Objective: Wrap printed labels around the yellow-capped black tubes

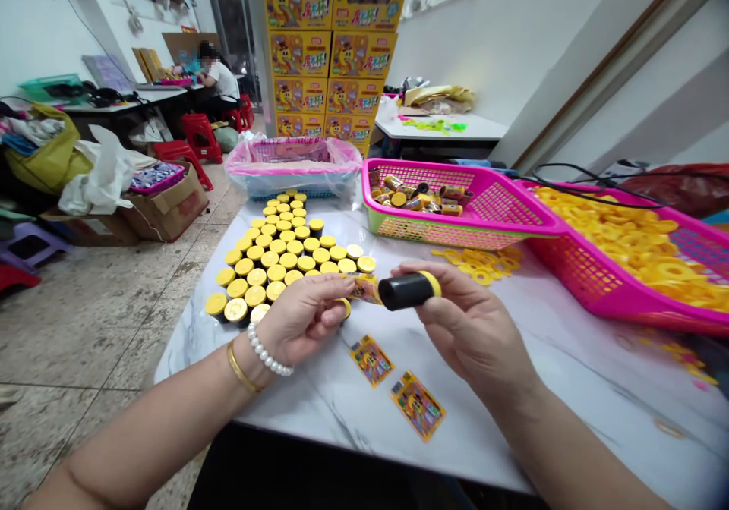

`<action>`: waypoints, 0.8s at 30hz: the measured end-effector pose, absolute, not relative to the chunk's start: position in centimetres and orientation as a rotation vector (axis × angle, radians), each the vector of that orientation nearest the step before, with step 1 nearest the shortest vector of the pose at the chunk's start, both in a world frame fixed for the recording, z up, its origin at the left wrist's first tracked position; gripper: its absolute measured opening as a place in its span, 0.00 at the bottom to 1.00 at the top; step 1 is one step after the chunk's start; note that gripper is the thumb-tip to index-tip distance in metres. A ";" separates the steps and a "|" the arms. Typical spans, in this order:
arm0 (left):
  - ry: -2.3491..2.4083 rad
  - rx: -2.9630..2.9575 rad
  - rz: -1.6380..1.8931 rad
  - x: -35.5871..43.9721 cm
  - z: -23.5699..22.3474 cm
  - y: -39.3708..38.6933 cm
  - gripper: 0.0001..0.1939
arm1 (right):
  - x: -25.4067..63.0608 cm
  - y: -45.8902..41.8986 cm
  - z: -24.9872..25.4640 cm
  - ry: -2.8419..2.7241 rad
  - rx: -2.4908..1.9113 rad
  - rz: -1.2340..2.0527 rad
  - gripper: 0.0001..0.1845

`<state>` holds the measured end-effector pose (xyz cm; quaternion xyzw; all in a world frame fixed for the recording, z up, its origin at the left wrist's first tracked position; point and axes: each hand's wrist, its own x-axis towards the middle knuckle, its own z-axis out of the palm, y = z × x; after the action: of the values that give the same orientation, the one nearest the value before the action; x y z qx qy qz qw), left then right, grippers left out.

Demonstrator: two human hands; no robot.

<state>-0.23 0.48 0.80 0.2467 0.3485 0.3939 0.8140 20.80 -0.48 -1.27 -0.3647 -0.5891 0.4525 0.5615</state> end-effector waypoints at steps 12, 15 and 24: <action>0.767 0.503 0.853 0.3 0.8 0.2 0.10 | 20.3 -1.0 -1.6 -1.483 -0.875 0.996 0.14; 0.780 0.519 0.848 0.4 0.7 0.2 0.09 | 19.8 -1.4 -1.6 -1.472 -0.943 0.911 0.11; 0.774 0.731 0.854 0.4 -0.1 -0.3 0.15 | 19.6 -2.2 -1.4 -1.535 -0.973 0.719 0.12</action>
<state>0.36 -0.29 -0.13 0.3378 0.3575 0.3945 0.7762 19.56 -2.22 -1.43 -0.4128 -0.6509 0.3050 0.5594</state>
